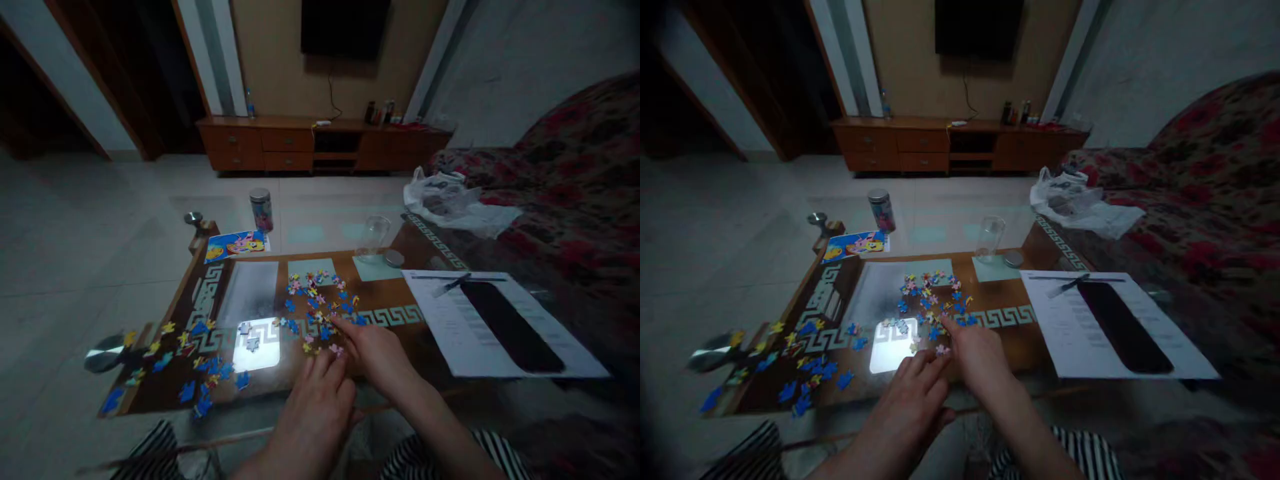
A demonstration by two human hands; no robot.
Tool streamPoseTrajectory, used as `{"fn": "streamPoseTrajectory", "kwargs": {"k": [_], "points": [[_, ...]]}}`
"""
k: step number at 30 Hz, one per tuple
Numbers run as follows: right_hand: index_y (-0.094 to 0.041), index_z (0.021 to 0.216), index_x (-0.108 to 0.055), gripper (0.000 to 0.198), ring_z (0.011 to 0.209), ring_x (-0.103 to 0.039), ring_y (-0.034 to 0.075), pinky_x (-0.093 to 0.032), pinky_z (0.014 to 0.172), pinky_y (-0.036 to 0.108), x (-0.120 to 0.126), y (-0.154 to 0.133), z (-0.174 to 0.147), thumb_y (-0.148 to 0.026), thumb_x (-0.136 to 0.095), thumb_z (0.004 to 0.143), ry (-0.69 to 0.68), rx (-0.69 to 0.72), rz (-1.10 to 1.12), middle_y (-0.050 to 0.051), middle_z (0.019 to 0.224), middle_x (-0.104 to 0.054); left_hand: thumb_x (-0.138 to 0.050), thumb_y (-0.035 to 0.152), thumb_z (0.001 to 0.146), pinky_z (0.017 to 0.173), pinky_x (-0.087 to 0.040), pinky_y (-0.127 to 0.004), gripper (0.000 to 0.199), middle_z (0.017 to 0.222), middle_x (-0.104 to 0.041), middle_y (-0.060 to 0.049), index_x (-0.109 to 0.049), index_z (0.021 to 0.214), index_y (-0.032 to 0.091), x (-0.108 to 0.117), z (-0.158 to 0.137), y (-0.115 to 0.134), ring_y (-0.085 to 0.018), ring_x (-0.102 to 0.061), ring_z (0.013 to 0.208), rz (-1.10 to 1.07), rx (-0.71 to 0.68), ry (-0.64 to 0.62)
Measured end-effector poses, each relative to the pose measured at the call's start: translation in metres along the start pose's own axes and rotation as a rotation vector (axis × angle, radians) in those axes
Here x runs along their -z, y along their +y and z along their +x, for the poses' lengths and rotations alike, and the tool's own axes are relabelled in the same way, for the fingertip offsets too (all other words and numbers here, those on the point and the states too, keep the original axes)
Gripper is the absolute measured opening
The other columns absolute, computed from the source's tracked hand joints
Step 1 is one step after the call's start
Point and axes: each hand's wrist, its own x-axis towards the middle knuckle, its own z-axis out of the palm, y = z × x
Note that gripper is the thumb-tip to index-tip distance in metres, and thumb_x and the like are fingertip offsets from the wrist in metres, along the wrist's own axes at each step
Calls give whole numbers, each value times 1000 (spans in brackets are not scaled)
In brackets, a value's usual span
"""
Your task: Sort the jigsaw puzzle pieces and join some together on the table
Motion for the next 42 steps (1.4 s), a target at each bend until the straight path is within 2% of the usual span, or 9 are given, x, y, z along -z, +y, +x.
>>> {"fn": "streamPoseTrajectory", "kwargs": {"k": [4,7,12,16,20,26,29,33,42], "points": [[-35,125,-53,39,78,-69,27,-50,63,35,0,-4,1,-22,-47,89,-5,-51,1,7,82,-73,-70,28,75,93,-46,-50,20,122,-58,-13,-64,88,13,1,-3,0,-32,-48,116,-3,7,12],[-30,120,-58,38,81,-67,25,-51,67,35,2,-8,1,-16,-48,87,64,-37,88,7,88,-72,-71,28,74,91,-47,-51,21,122,-58,-13,-64,87,13,1,-5,-2,-32,-49,114,8,14,18],[-22,118,-59,40,101,-57,21,-46,85,36,1,-17,8,-5,-49,83,290,255,274,7,109,-65,-71,29,74,88,-49,-49,20,120,-59,-10,-64,84,14,1,-10,-6,-31,-51,111,22,32,5],[-22,124,-53,44,113,-52,20,-40,97,37,-8,-24,15,-5,-50,83,244,379,384,8,123,-59,-69,30,76,87,-49,-48,19,116,-61,-8,-64,86,15,4,-15,-10,-29,-52,108,-4,50,-19],[-23,123,-55,42,117,-49,23,-38,100,40,-12,-29,16,-10,-56,83,166,350,375,8,125,-58,-69,30,76,88,-48,-49,18,118,-60,-8,-64,85,15,9,-18,-14,-29,-51,109,-23,71,-47],[-26,124,-54,46,118,-48,21,-37,100,39,-11,-35,19,-7,-52,83,187,379,381,6,127,-57,-69,29,77,89,-47,-47,18,118,-60,-8,-64,86,14,12,-25,-21,-28,-51,109,-37,91,-61],[-22,123,-55,48,116,-48,21,-39,97,39,-11,-35,25,-2,-47,81,232,329,354,7,123,-59,-68,29,77,88,-48,-46,17,119,-59,-8,-64,85,14,13,-29,-24,-28,-51,109,-26,82,-46],[-20,118,-58,45,112,-50,22,-40,94,38,-10,-35,33,0,-45,79,258,254,320,9,117,-61,-71,29,74,86,-49,-47,19,120,-59,-7,-64,84,15,13,-35,-29,-28,-53,106,-11,68,7],[-15,117,-57,40,113,-49,23,-39,96,37,-8,-46,43,-3,-47,80,297,241,267,13,120,-57,-79,34,64,75,-53,-43,27,110,-65,-6,-63,77,16,4,-43,-42,-27,-57,95,39,7,193]]}}
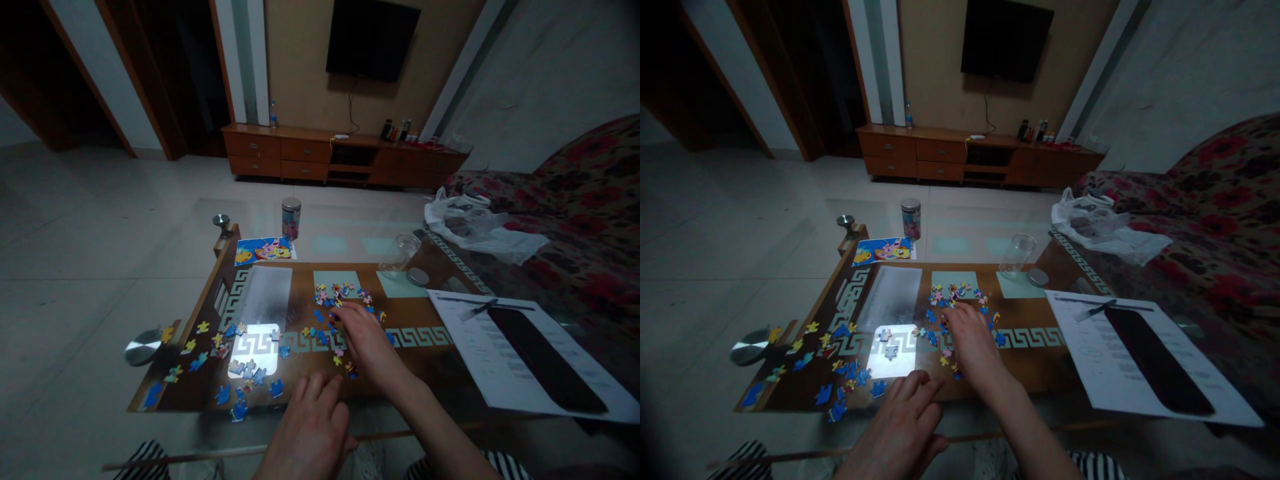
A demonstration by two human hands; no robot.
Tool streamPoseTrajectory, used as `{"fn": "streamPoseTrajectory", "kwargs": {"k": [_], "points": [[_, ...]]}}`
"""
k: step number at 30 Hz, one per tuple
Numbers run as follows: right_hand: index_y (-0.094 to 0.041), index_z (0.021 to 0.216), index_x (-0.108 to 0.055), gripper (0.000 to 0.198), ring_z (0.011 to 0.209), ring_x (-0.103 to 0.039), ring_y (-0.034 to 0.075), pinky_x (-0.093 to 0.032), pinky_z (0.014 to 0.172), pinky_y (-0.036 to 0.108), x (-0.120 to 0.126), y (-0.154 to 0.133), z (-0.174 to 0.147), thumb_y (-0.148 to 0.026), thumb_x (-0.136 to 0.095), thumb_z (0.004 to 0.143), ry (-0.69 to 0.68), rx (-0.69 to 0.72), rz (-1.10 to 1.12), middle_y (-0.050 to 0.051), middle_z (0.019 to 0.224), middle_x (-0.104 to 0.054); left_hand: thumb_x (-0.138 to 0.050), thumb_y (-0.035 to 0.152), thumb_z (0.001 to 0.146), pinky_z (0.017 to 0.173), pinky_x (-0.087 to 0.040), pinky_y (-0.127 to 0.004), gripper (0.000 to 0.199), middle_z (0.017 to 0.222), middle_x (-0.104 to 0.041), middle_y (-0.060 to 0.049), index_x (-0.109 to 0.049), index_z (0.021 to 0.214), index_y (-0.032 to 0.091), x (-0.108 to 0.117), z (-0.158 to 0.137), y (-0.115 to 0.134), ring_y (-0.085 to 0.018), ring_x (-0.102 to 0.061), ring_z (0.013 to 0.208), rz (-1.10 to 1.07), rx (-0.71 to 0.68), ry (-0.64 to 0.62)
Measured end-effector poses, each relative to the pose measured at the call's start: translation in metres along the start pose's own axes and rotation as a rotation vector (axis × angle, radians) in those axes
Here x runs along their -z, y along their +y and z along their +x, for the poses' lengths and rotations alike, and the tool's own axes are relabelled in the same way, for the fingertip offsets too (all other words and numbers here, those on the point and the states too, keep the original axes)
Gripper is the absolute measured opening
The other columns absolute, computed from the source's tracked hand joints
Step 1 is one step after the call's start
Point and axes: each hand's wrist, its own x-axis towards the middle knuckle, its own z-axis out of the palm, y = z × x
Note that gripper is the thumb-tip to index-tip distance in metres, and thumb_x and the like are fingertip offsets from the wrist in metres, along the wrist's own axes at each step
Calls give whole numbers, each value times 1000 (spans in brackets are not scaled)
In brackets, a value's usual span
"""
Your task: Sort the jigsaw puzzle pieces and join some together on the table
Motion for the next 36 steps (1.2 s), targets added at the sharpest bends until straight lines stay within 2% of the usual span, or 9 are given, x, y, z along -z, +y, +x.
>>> {"fn": "streamPoseTrajectory", "kwargs": {"k": [4,8,14,20,24,27,31,34,36], "points": [[-12,117,-56,43,123,-42,24,-34,101,39,-5,3,9,0,-46,78,-4,2,-48,15,125,-55,-78,38,64,72,-52,-41,29,108,-65,-6,-64,77,17,-3,-2,-4,-27,-57,93,34,-45,52],[-11,112,-58,39,119,-45,25,-36,99,39,-8,6,12,-2,-51,75,16,24,-35,15,122,-57,-76,40,65,70,-52,-39,29,107,-65,-6,-64,79,17,-4,-5,-7,-26,-58,91,46,-79,85],[-14,115,-56,38,123,-41,23,-33,100,39,-13,-8,20,-3,-39,83,-4,27,-19,14,122,-57,-75,41,66,69,-53,-40,29,109,-65,-6,-64,80,18,-6,-9,-10,-27,-57,91,33,-77,61],[-13,113,-57,37,123,-40,21,-31,101,37,-18,-15,34,-2,-37,84,-24,19,5,14,118,-59,-74,43,67,74,-52,-42,29,110,-64,-6,-65,81,19,-5,-11,-10,-27,-57,94,35,-51,19],[-12,114,-57,36,120,-43,22,-30,101,38,-21,-15,38,-3,-38,84,9,-28,-24,15,120,-57,-76,43,65,70,-53,-40,31,106,-65,-5,-65,80,19,-5,-12,-10,-27,-58,91,35,-66,58],[-14,113,-58,36,119,-44,22,-31,101,38,-20,-15,39,-3,-39,83,28,-14,-1,14,117,-59,-74,41,67,71,-52,-40,27,106,-65,-5,-65,79,19,-5,-13,-12,-27,-58,92,36,-69,67],[-14,107,-60,36,108,-51,22,-38,94,36,-8,3,39,-3,-39,79,168,-61,36,13,110,-61,-75,38,67,71,-53,-41,25,109,-65,-6,-63,77,18,-4,-16,-16,-27,-58,91,38,-82,62],[-15,103,-60,36,99,-55,21,-42,88,34,6,33,38,-3,-35,79,317,-193,62,11,100,-63,-75,37,67,68,-53,-41,24,107,-66,-6,-62,74,18,-6,-17,-18,-27,-59,89,46,-105,129],[-16,103,-59,36,95,-58,21,-44,86,34,13,54,36,-4,-36,79,352,-292,90,10,96,-65,-74,38,67,65,-53,-39,24,105,-67,-5,-61,72,18,-7,-17,-18,-26,-60,87,50,-125,179]]}}
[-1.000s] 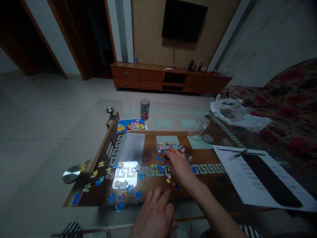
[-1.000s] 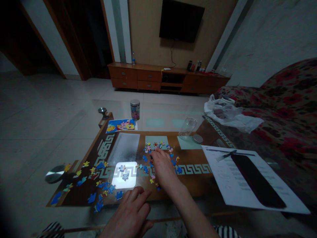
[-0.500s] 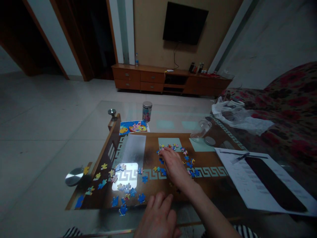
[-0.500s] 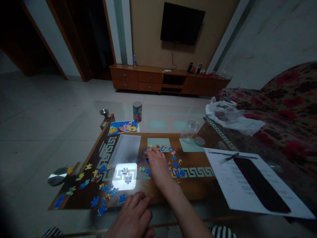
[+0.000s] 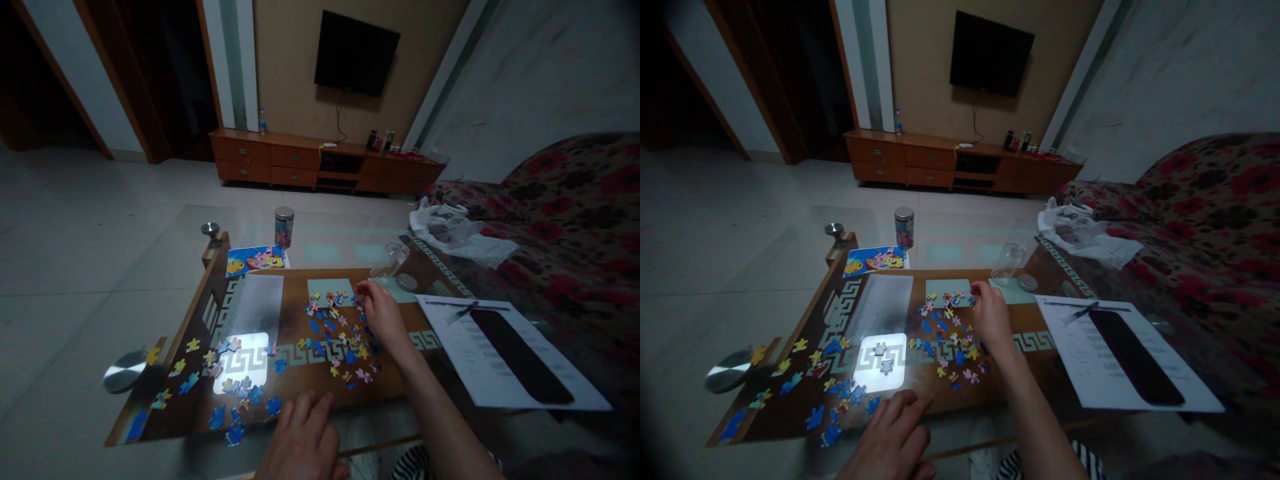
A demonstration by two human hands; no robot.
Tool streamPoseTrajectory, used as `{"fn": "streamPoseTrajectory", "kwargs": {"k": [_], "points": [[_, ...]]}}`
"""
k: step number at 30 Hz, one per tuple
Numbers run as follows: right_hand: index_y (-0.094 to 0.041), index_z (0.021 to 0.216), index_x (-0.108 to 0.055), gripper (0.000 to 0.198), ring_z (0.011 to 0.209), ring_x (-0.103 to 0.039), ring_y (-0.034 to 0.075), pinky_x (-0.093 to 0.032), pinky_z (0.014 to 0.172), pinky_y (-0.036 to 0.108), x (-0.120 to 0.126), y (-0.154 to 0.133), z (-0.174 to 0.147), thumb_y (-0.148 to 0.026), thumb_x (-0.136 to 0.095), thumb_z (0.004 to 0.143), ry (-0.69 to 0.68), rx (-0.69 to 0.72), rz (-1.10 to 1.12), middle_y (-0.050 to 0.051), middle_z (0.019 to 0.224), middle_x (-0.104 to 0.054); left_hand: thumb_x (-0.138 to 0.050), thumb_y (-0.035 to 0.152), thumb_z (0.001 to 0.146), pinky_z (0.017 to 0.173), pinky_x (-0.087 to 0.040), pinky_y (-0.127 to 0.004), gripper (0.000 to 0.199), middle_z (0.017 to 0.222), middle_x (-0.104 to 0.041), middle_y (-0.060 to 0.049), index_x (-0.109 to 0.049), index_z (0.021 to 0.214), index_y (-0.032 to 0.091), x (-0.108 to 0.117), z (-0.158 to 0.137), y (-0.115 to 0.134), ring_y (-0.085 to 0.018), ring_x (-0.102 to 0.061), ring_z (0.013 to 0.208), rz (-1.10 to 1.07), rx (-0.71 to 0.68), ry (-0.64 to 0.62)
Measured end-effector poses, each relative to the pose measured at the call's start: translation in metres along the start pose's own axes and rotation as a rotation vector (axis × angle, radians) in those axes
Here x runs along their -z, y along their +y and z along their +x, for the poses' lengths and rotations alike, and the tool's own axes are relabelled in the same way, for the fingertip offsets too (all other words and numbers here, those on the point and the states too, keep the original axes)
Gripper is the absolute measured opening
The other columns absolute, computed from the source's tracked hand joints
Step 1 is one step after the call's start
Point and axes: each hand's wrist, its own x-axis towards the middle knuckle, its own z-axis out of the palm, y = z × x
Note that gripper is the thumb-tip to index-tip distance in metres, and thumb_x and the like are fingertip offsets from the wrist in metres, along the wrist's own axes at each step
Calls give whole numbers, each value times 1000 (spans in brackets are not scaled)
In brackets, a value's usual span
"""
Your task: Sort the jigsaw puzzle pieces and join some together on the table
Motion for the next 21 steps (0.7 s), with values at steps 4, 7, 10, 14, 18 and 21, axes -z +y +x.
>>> {"fn": "streamPoseTrajectory", "kwargs": {"k": [4,7,10,14,18,21], "points": [[-15,112,-57,44,91,-62,20,-45,85,34,12,28,5,-2,-38,75,-11,-90,19,8,92,-69,-75,37,65,64,-53,-38,24,103,-68,-5,-60,70,18,1,1,0,-26,-61,84,33,-38,-11],[-14,116,-57,51,92,-62,19,-44,88,34,18,34,3,1,-38,71,-43,-74,19,7,93,-70,-72,34,68,64,-53,-38,20,103,-68,-6,-60,71,19,4,1,-2,-26,-61,84,62,-58,-34],[-11,117,-58,54,94,-61,20,-43,89,33,19,34,-1,3,-38,69,-141,-37,-5,9,93,-71,-69,32,71,65,-51,-37,16,103,-68,-6,-60,73,19,6,1,-6,-26,-61,85,73,-80,-61],[-12,117,-60,56,93,-61,20,-44,86,31,15,28,-5,4,-37,69,-238,-30,-40,9,92,-70,-66,33,75,66,-49,-34,14,104,-67,-5,-60,76,20,5,0,-8,-24,-60,87,50,-112,-62],[-15,118,-60,59,91,-61,18,-44,87,30,9,19,-6,4,-37,68,-297,27,25,8,96,-70,-65,34,76,66,-48,-32,15,103,-67,-4,-60,74,21,4,-1,-9,-23,-59,85,60,-110,-57],[-16,121,-58,62,97,-60,18,-43,90,31,12,17,-7,4,-36,66,-286,84,78,9,103,-68,-65,35,76,66,-48,-33,15,104,-67,-4,-59,75,21,-4,-5,-9,-23,-59,86,54,-128,-58]]}}
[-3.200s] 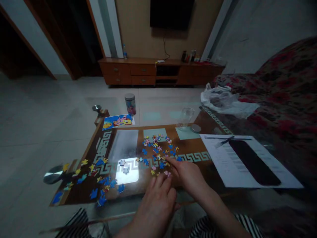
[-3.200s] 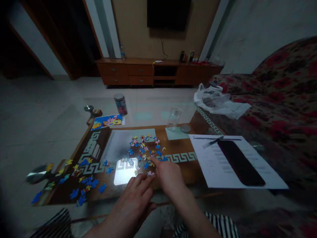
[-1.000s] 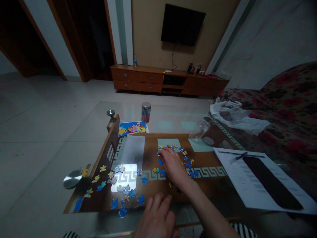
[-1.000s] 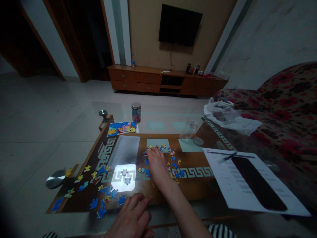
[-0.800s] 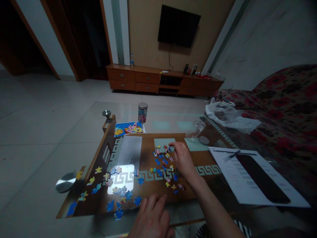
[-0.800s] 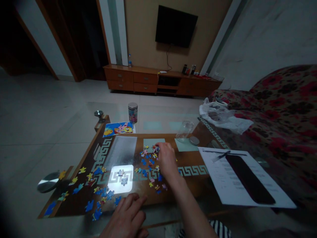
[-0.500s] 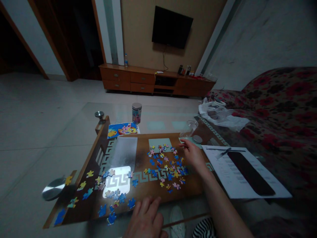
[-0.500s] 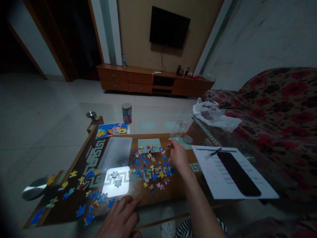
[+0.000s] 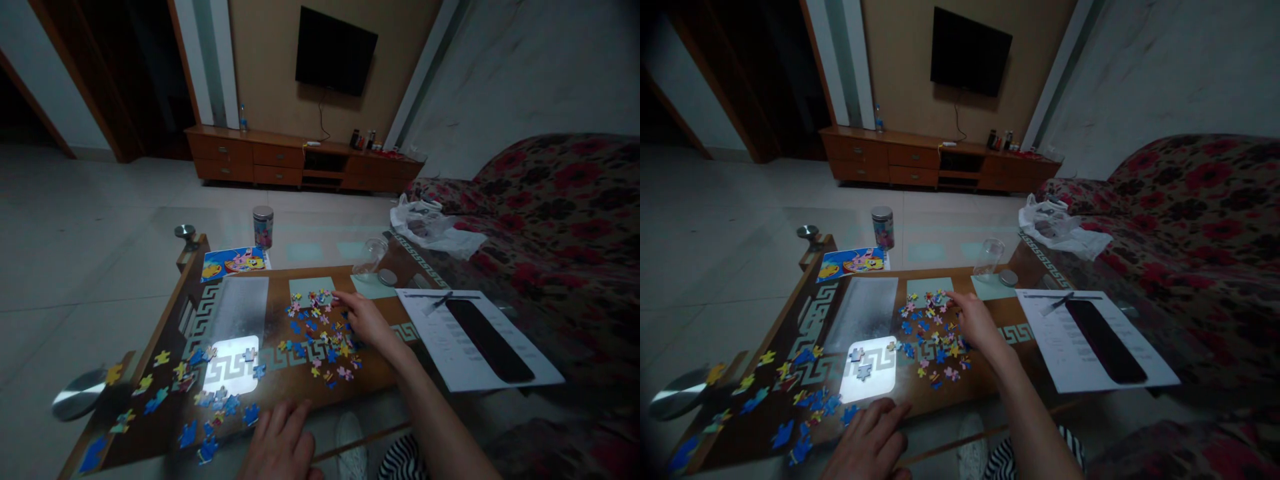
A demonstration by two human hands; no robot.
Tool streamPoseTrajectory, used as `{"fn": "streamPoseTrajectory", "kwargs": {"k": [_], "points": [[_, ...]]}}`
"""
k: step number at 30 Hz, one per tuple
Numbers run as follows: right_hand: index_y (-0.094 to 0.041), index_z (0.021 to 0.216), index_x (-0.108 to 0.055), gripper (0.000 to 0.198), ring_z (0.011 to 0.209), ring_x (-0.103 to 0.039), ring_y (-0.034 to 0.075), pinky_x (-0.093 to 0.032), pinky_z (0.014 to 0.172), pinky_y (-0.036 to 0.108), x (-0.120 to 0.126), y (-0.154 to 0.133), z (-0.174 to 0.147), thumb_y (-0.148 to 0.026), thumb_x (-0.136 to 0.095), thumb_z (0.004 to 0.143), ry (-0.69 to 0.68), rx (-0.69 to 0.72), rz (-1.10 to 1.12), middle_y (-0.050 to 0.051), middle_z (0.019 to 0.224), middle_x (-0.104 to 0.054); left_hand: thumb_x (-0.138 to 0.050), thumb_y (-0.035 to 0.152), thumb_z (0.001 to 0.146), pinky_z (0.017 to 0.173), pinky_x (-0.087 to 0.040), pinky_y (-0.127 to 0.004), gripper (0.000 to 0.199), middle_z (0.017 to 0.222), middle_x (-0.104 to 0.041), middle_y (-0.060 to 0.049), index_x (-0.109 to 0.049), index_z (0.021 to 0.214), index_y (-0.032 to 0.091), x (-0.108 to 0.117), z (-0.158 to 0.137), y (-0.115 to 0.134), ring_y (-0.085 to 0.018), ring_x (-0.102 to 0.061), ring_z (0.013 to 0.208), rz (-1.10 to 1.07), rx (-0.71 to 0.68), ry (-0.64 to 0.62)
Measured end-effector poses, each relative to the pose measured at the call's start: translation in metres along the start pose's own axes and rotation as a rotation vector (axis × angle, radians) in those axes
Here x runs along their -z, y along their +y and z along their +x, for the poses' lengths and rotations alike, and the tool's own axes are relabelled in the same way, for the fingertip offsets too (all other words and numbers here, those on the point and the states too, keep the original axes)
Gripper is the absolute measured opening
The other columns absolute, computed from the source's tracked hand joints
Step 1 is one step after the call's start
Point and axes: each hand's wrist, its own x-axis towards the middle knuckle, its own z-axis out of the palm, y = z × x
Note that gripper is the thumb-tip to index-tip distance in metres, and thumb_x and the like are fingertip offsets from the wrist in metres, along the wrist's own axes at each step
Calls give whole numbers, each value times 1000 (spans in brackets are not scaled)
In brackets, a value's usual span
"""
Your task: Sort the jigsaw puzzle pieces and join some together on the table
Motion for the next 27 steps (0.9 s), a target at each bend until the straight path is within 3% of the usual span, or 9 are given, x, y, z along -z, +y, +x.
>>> {"fn": "streamPoseTrajectory", "kwargs": {"k": [5,9,12,20,27], "points": [[-15,117,-61,58,88,-63,18,-46,85,32,13,5,-11,4,-36,68,53,-78,-10,9,99,-69,-72,40,66,64,-47,-36,25,99,-68,-5,-58,67,20,-20,-6,6,-27,-58,84,41,107,94],[-17,113,-65,51,87,-63,20,-46,83,32,16,2,-19,0,-40,72,-16,-67,-80,10,97,-69,-68,38,72,68,-47,-32,18,104,-67,-3,-61,74,22,-5,-2,3,-23,-58,87,-6,25,-12],[-17,118,-62,57,93,-60,19,-44,86,31,14,-5,-18,3,-40,69,-45,-29,-105,10,101,-67,-66,38,75,68,-47,-30,17,105,-67,-2,-62,76,22,5,1,0,-22,-58,88,-30,-10,-55],[-13,112,-65,52,85,-62,18,-45,83,28,22,5,-28,3,-38,70,4,-148,-139,11,94,-68,-70,46,68,70,-45,-37,28,104,-66,-4,-58,68,20,-46,-17,13,-26,-53,91,14,112,69],[-15,118,-61,63,93,-59,18,-43,87,28,22,3,-32,6,-36,65,-26,-55,-120,11,102,-66,-73,40,64,72,-44,-38,26,108,-64,-3,-57,69,20,-49,-22,14,-27,-52,94,-10,118,70]]}}
